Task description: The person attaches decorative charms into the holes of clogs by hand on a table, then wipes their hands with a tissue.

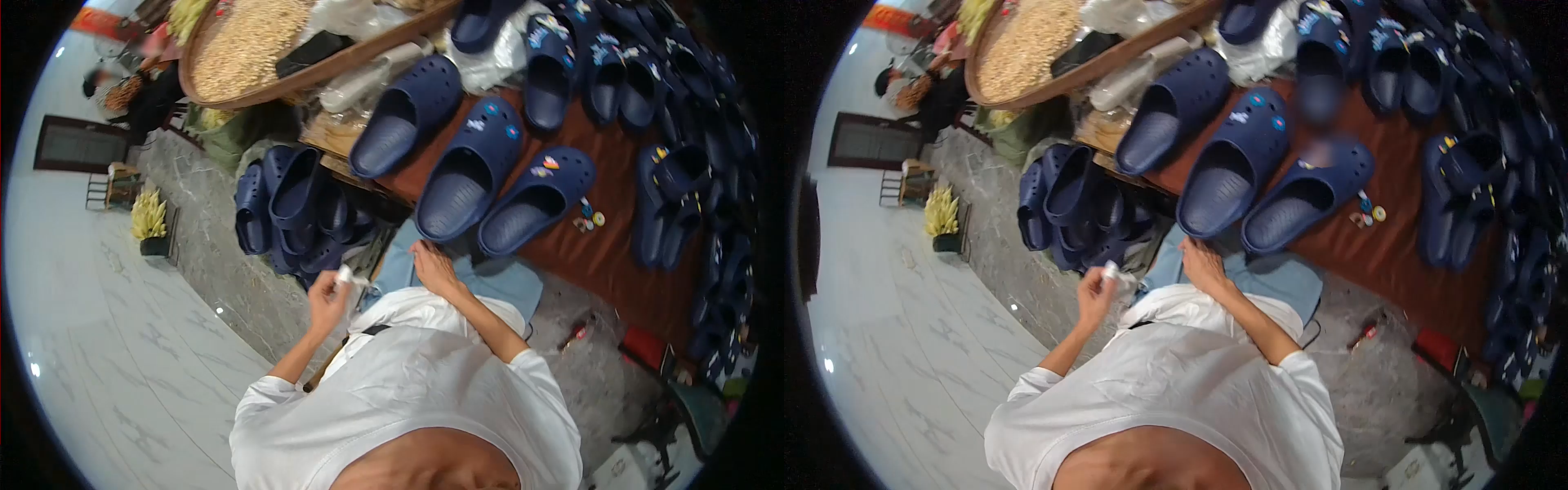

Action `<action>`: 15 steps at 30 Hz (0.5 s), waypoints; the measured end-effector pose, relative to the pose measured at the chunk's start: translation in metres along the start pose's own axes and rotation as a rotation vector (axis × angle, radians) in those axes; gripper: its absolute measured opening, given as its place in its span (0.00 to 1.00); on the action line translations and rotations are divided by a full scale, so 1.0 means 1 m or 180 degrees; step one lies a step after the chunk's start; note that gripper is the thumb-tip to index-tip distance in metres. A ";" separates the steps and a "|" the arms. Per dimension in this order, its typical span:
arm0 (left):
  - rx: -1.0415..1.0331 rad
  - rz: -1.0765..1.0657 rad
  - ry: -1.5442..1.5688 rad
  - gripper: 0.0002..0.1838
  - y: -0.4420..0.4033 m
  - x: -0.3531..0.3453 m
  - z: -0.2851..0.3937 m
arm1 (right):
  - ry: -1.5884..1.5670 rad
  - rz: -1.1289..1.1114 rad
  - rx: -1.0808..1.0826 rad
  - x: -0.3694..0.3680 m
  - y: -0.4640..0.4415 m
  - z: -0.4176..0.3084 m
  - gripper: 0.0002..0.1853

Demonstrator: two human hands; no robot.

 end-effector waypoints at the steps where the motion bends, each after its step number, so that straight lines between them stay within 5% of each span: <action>1: 0.0252 0.0049 0.0552 0.08 -0.011 -0.001 0.007 | 0.0022 0.0029 -0.0104 0.003 0.000 0.000 0.10; 7: -0.0788 0.0036 0.1659 0.14 -0.035 -0.051 0.191 | -0.0044 0.0050 -0.0222 -0.002 0.007 -0.002 0.07; 9: -0.1809 -0.0690 0.1986 0.15 -0.028 -0.056 0.227 | -0.0025 0.0214 0.0056 -0.003 0.006 -0.001 0.07; 11: -0.2678 -0.2018 0.3313 0.10 -0.034 -0.065 0.267 | -0.0054 0.0180 -0.0022 0.003 0.008 -0.005 0.08; 15: -0.2658 -0.2184 0.3610 0.03 -0.005 -0.108 0.321 | -0.0107 0.0251 0.0110 0.001 0.011 -0.005 0.08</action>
Point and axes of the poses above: each hand's wrist, its own y-axis away from the middle knuckle, its own x-axis out of the back of the hand, z = x × y, the point moved 3 cm from there along -y, towards the middle knuckle, and after that the axes turned 1 degree about -z, right-handed, at the moved point
